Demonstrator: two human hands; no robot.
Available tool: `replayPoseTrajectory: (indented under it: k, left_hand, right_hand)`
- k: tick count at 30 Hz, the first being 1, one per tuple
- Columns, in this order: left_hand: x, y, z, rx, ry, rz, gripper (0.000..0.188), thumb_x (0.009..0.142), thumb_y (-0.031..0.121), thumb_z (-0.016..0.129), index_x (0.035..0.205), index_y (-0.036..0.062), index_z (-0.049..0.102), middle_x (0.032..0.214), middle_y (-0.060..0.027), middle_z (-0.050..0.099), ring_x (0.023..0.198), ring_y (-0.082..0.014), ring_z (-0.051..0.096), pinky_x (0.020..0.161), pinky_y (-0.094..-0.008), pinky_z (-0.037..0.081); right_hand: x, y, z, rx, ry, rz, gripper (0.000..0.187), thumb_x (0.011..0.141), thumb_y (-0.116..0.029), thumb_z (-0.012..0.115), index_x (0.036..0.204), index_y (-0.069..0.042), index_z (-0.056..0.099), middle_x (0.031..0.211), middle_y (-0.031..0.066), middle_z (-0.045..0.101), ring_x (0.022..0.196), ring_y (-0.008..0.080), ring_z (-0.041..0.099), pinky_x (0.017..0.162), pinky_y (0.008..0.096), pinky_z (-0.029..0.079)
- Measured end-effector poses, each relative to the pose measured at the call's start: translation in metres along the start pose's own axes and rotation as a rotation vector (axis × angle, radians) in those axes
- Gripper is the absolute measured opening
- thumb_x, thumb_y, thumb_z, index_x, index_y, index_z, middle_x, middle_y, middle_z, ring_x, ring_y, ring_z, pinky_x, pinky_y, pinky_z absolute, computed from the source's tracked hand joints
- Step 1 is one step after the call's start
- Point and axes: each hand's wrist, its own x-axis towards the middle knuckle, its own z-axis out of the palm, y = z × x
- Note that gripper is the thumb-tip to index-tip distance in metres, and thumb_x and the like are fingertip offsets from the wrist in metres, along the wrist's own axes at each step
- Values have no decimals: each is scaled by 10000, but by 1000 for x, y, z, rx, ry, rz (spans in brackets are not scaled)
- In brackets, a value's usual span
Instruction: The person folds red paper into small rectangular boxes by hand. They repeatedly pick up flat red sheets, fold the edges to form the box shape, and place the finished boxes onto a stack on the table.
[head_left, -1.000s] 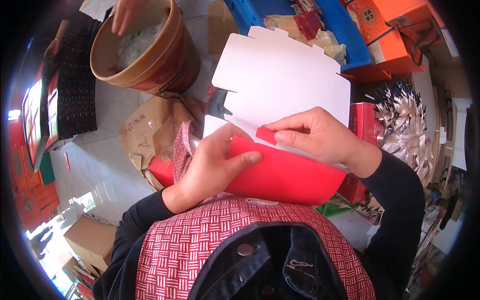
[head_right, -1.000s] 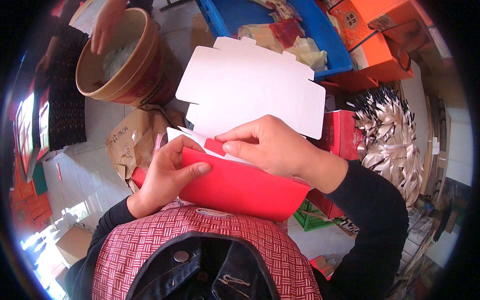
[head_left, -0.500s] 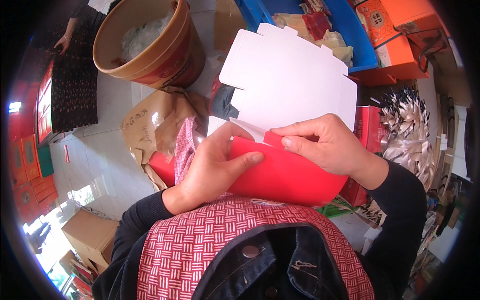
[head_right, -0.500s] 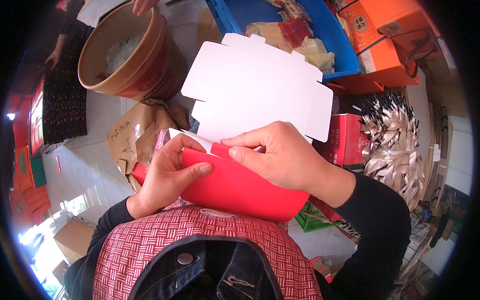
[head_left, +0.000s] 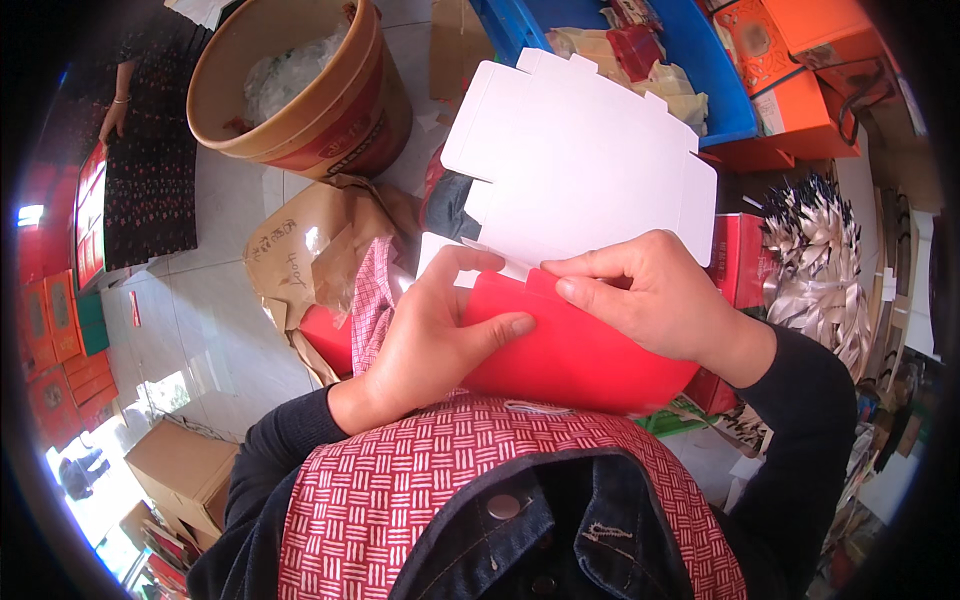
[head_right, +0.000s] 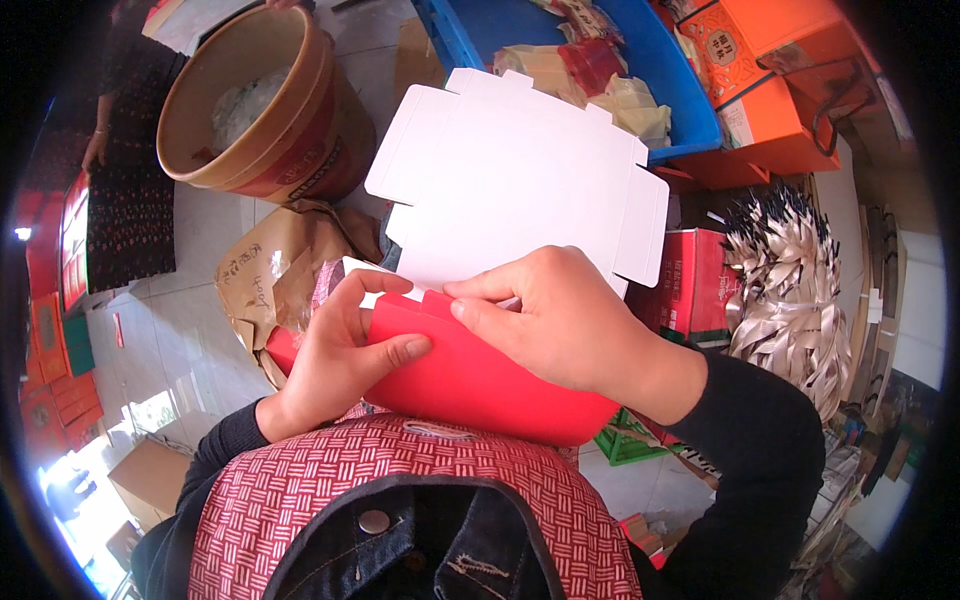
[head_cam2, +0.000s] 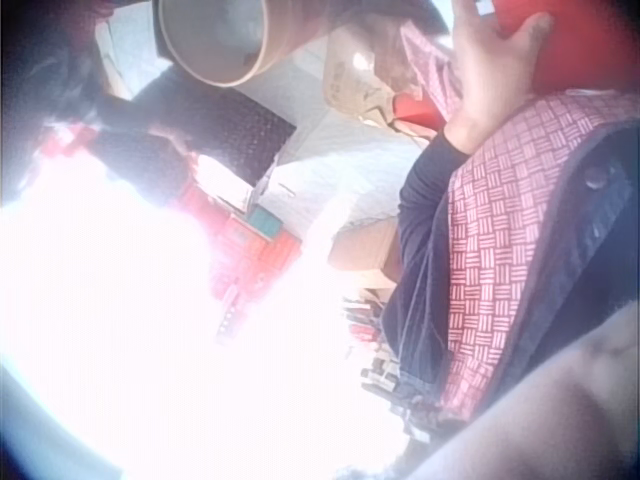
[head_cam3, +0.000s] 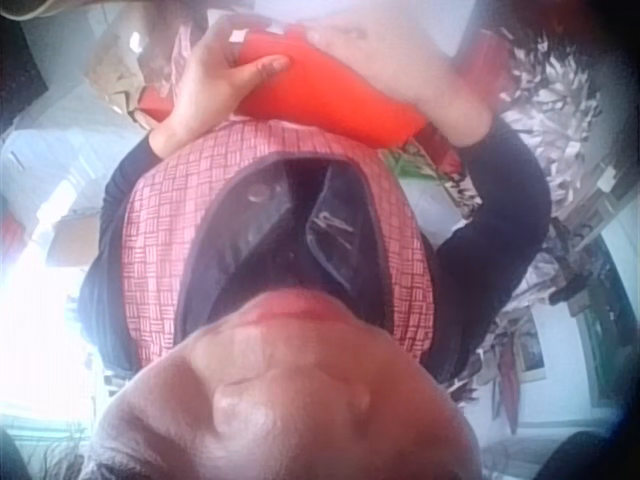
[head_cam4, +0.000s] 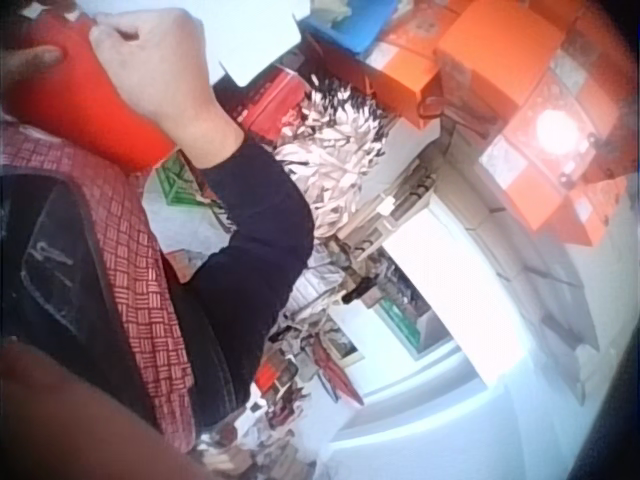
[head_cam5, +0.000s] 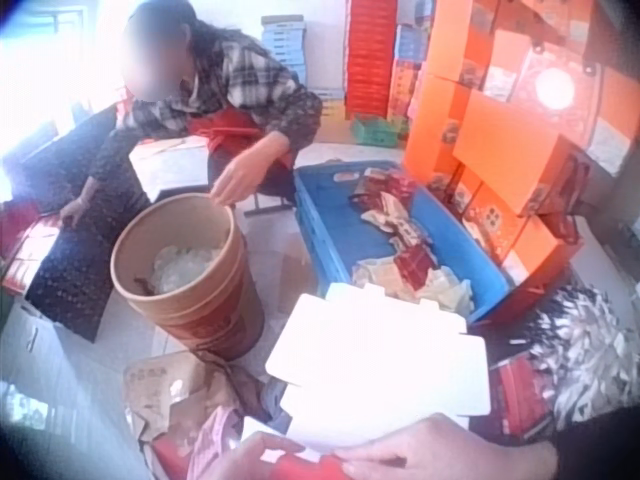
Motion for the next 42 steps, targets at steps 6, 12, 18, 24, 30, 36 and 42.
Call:
replayPoseTrajectory:
  k: [6, 12, 18, 24, 30, 36, 42]
  left_hand:
    - [-1, -4, 0, -92, -32, 39, 316, 862, 111, 707, 1107, -70, 621, 935, -132, 702, 814, -150, 674, 727, -267, 564]
    - [-3, -2, -1, -64, 4, 77, 234, 855, 97, 712, 1038, -42, 667, 913, -96, 708, 795, -132, 665, 727, -259, 558]
    - [-2, -1, -2, -102, -2, 77, 198, 848, 89, 718, 1007, -23, 680, 893, -73, 709, 785, -113, 656, 721, -254, 553]
    - [-4, -1, -5, -87, 41, 155, 163, 871, 83, 690, 993, -24, 682, 855, -68, 707, 741, -104, 651, 670, -234, 540]
    - [-3, -6, -9, -148, 38, 138, 214, 917, 133, 645, 1026, -49, 675, 866, -95, 707, 749, -106, 650, 672, -229, 540]
    - [-3, -2, -10, -251, 45, 162, 145, 906, 90, 649, 987, -26, 681, 857, -70, 704, 746, -94, 648, 666, -218, 527]
    - [-3, -9, -13, -227, -9, 205, 235, 933, 150, 626, 1062, -42, 668, 896, -90, 705, 779, -104, 647, 696, -230, 537]
  right_hand:
    - [-4, -9, 3, -12, 15, 14, 235, 870, -115, 611, 1038, 27, 693, 844, 217, 701, 696, 209, 698, 634, 276, 527]
    - [-8, -9, 6, -52, 64, -81, 224, 862, -103, 625, 1021, 37, 695, 867, 224, 697, 728, 231, 704, 648, 282, 528]
    - [-8, -13, 10, -185, 101, -244, 179, 848, -66, 611, 946, 52, 703, 852, 217, 691, 741, 300, 693, 667, 319, 537]
    - [-3, -16, 8, -240, 57, -296, 188, 837, -33, 592, 959, 78, 682, 878, 230, 679, 776, 336, 680, 691, 343, 544]
    - [-8, -13, 13, -335, 34, -415, 262, 846, -20, 583, 1085, 65, 651, 940, 230, 670, 811, 335, 679, 709, 352, 552]
    - [-5, -17, 13, -309, 66, -389, 311, 852, 13, 578, 1158, 38, 632, 963, 221, 669, 825, 315, 683, 707, 337, 555]
    - [-5, -16, 11, -220, 60, -397, 272, 859, 7, 586, 1121, 37, 654, 966, 204, 685, 836, 295, 692, 717, 318, 556]
